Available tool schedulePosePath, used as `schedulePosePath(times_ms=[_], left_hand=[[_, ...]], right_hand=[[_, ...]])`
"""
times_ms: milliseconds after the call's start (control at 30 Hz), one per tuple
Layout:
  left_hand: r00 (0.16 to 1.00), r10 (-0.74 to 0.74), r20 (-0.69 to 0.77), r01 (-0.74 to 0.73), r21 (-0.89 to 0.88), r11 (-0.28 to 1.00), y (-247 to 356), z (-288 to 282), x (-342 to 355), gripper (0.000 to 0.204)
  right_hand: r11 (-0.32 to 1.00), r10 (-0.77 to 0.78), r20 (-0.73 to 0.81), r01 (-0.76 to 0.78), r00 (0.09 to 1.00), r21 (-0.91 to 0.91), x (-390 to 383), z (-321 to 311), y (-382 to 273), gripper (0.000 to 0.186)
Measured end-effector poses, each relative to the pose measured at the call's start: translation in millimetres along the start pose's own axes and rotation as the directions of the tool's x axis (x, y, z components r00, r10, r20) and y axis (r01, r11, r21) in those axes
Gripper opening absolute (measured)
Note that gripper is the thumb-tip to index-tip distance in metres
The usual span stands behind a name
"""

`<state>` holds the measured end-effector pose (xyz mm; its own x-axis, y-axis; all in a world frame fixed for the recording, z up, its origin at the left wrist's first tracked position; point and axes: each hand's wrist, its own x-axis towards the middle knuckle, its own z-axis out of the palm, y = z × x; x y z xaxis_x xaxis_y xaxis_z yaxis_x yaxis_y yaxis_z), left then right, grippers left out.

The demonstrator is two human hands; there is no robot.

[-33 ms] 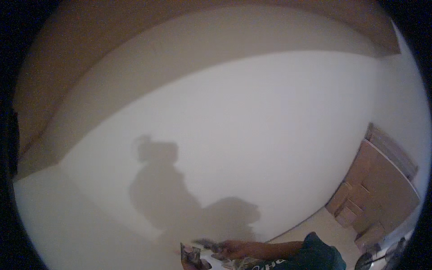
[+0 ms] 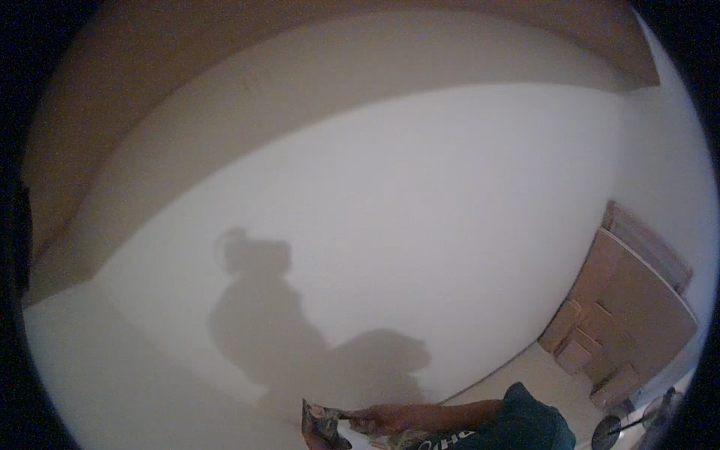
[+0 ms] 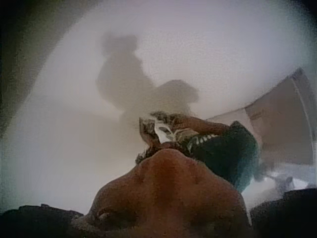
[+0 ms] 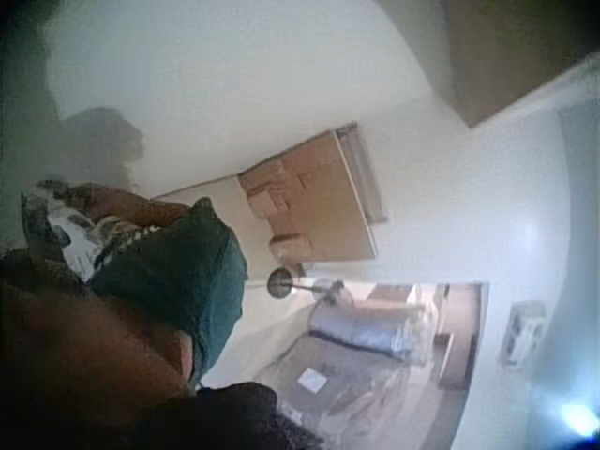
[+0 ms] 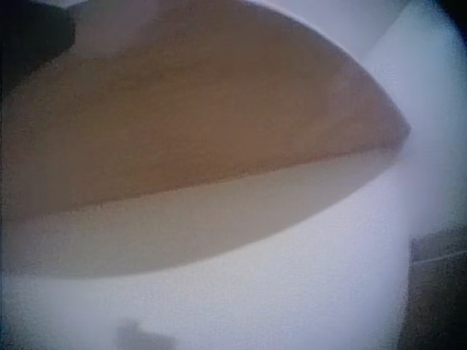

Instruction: The person scoops pink wall compound from a container onto a trowel and applies it to the wall near the ceiling. The person repeatedly spreads and smooths the compound along the upper wall and ceiling junction using a trowel.

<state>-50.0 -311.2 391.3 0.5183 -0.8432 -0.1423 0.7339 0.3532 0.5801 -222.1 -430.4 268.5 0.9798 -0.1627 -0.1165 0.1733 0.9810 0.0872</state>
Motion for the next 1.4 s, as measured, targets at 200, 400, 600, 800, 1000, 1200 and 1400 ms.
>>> schedulePosePath(times_ms=[200, 400, 600, 800, 1000, 1200, 1400], left_hand=[[0.956, -0.127, 0.266, 0.115, 0.061, 0.991, 16.3, 138.0, -24.1, 0.026], [0.979, 0.204, 0.023, -0.206, 0.116, 0.972, -18.9, 127.7, -15.8, 0.028], [0.963, 0.254, -0.09, -0.219, 0.292, 0.931, -35.0, 133.0, -32.3, 0.021], [0.999, 0.022, 0.044, -0.028, 0.141, 0.99, -37.6, 84.1, -3.1, 0.035], [0.952, -0.029, -0.304, 0.088, 0.182, 0.979, -23.4, 103.6, -2.6, 0.046], [0.994, -0.095, 0.05, 0.09, 0.087, 0.992, -20.2, 88.4, -9.3, 0.041], [1.0, -0.018, 0.026, 0.015, 0.099, 0.995, -4.2, 66.5, -31.8, 0.028]], right_hand=[[0.987, -0.161, 0.026, 0.16, 0.987, 0.013, -39.9, 15.9, -5.7, 0.032], [0.939, -0.335, -0.151, 0.318, 0.93, -0.128, -93.6, 56.6, -17.3, 0.036], [0.602, -0.597, -0.102, 0.361, 0.795, -0.713, -127.4, 84.3, -25.4, 0.045], [0.19, -0.772, 0.423, 0.808, 0.474, -0.558, -177.3, 200.6, -85.0, 0.046], [-0.68, -0.56, 0.714, 0.725, -0.42, -0.107, -241.9, 431.6, -160.1, 0.031], [-0.914, -0.263, 0.556, 0.019, -0.789, -0.406, -274.5, 575.5, -253.3, 0.047], [-0.958, 0.02, 0.479, -0.154, -0.878, -0.243, -272.4, 640.0, -253.3, 0.033]])
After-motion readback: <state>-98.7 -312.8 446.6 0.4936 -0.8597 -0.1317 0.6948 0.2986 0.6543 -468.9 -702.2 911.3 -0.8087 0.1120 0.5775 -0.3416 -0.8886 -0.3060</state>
